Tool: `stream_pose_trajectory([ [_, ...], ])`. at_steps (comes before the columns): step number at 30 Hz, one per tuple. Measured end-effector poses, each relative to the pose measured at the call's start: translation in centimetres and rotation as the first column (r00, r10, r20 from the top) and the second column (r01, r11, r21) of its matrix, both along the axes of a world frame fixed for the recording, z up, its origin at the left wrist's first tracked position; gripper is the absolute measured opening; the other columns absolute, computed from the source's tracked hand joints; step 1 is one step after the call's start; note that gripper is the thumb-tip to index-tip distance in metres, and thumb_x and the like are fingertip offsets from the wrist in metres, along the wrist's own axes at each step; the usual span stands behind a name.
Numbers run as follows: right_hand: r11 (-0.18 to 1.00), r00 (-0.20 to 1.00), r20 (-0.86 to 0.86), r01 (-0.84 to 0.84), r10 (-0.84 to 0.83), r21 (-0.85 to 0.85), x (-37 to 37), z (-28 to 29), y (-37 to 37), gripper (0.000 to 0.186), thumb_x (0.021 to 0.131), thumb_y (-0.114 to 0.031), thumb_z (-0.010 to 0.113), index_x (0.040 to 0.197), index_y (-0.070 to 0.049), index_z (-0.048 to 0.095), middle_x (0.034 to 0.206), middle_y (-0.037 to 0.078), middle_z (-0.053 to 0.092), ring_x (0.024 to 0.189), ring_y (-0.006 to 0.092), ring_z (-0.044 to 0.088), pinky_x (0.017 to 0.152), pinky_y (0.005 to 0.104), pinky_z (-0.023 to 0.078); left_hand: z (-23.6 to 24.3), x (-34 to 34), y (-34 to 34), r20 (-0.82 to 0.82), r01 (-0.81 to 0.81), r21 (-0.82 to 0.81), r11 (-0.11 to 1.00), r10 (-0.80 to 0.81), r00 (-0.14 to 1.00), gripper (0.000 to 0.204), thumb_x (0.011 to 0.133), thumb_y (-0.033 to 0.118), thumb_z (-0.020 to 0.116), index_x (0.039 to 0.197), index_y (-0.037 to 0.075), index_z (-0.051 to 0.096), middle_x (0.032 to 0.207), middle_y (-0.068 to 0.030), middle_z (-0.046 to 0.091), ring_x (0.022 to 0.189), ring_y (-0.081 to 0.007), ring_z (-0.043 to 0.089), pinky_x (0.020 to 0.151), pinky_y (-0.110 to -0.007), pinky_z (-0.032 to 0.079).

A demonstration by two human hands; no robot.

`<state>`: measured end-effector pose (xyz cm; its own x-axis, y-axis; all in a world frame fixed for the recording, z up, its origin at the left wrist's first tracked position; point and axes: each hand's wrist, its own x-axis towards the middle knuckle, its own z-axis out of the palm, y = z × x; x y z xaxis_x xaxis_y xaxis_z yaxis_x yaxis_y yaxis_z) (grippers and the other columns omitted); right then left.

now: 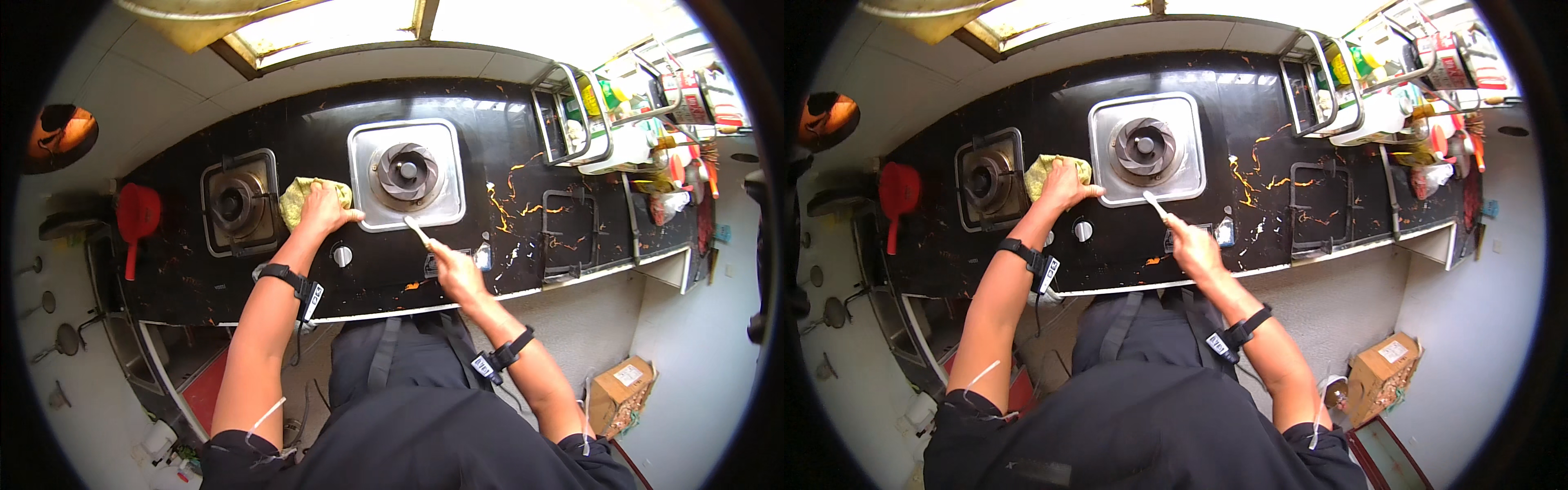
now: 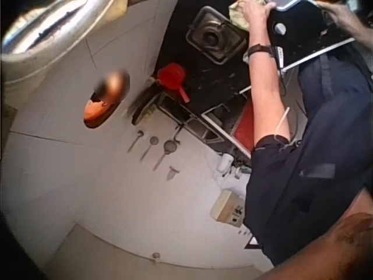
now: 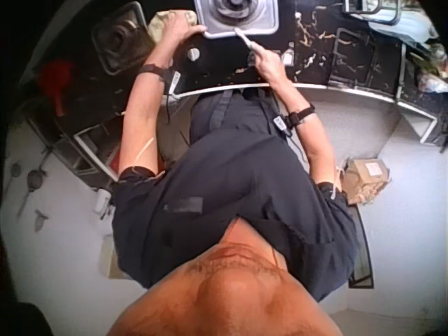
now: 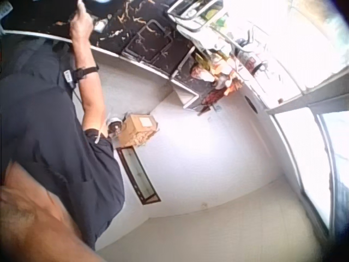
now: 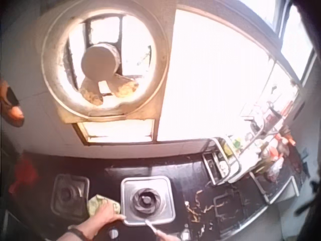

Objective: The person cleans a gas stove top using a cloth and a small tool. They wipe the surface around the burners, adjust the control knobs, and scrape debris from the burner grates. The person switches between cloths and uses the tool to remove stuck-on residue.

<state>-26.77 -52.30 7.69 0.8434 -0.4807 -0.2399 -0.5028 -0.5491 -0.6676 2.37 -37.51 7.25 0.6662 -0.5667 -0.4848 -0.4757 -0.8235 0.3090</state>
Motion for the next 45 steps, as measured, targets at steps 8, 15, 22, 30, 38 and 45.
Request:
stream_pose_trajectory([
  [8, 0.889, 0.892, 0.009, 0.451, -0.452, -0.080, 3.2, 0.3, 3.8, 0.030, 0.101, -0.023, 0.051, 0.128, -0.016, 0.062, 0.095, 0.025, 0.068, 0.089, 0.0439, 0.066, 0.074, 0.0510, 0.052, -0.5, -0.2, 1.8, -0.003, 0.057, -0.120, 0.991, -0.058, 0.998, 0.094, 0.067, 0.048, 0.086, 0.127, -0.011, 0.044, 0.128, -0.0338, 0.048, 0.120, -0.0436, 0.054, 0.100, -0.045, 0.047],
  [15, 0.938, 0.938, 0.005, 0.345, -0.346, 0.043, 5.0, 1.7, 9.0, 0.028, 0.098, -0.023, 0.056, 0.125, -0.018, 0.064, 0.094, 0.025, 0.068, 0.091, 0.0429, 0.066, 0.076, 0.0479, 0.053, -0.9, 0.1, 4.2, -0.041, 0.138, -0.230, 0.963, -0.152, 0.988, 0.074, 0.073, 0.032, 0.085, 0.125, -0.003, 0.047, 0.127, -0.0257, 0.048, 0.123, -0.0399, 0.050, 0.104, -0.044, 0.044],
  [22, 0.968, 0.993, 0.088, 0.101, -0.082, -0.231, 11.9, 2.3, 5.2, 0.033, 0.098, -0.013, 0.051, 0.129, -0.004, 0.057, 0.104, 0.025, 0.068, 0.097, 0.0434, 0.066, 0.083, 0.0448, 0.052, -0.9, -0.3, 4.4, -0.038, 0.098, -0.245, 0.965, -0.111, 0.993, 0.064, 0.073, 0.027, 0.083, 0.119, 0.001, 0.048, 0.123, -0.0235, 0.049, 0.120, -0.0405, 0.051, 0.101, -0.044, 0.046],
  [30, 0.973, 0.927, -0.361, 0.019, -0.104, -0.230, 16.1, 5.0, 8.8, 0.036, 0.094, -0.010, 0.046, 0.128, -0.002, 0.053, 0.094, 0.031, 0.067, 0.091, 0.0462, 0.067, 0.082, 0.0543, 0.052, -0.8, 0.0, 4.2, -0.027, 0.117, -0.245, 0.962, -0.127, 0.992, 0.061, 0.073, 0.026, 0.083, 0.118, 0.001, 0.049, 0.123, -0.0227, 0.050, 0.118, -0.0402, 0.052, 0.099, -0.046, 0.046],
  [38, 0.953, 0.964, -0.243, 0.033, -0.110, -0.302, 18.1, 3.6, 7.4, 0.028, 0.092, -0.009, 0.050, 0.117, 0.003, 0.054, 0.080, 0.030, 0.066, 0.084, 0.0482, 0.067, 0.074, 0.0519, 0.055, -0.8, 0.1, 4.0, -0.016, 0.150, -0.267, 0.952, -0.160, 0.987, 0.064, 0.071, 0.026, 0.084, 0.116, -0.004, 0.049, 0.119, -0.0256, 0.052, 0.112, -0.0420, 0.055, 0.098, -0.045, 0.048],
  [45, 0.985, 0.958, -0.277, 0.030, -0.077, -0.169, 16.6, 4.1, 9.3, 0.025, 0.093, -0.009, 0.046, 0.114, 0.005, 0.053, 0.086, 0.035, 0.064, 0.085, 0.0494, 0.065, 0.072, 0.0564, 0.052, -0.9, 0.1, 4.1, -0.017, 0.149, -0.265, 0.953, -0.159, 0.987, 0.065, 0.070, 0.026, 0.084, 0.117, -0.003, 0.049, 0.120, -0.0256, 0.051, 0.113, -0.0417, 0.055, 0.097, -0.045, 0.048],
])
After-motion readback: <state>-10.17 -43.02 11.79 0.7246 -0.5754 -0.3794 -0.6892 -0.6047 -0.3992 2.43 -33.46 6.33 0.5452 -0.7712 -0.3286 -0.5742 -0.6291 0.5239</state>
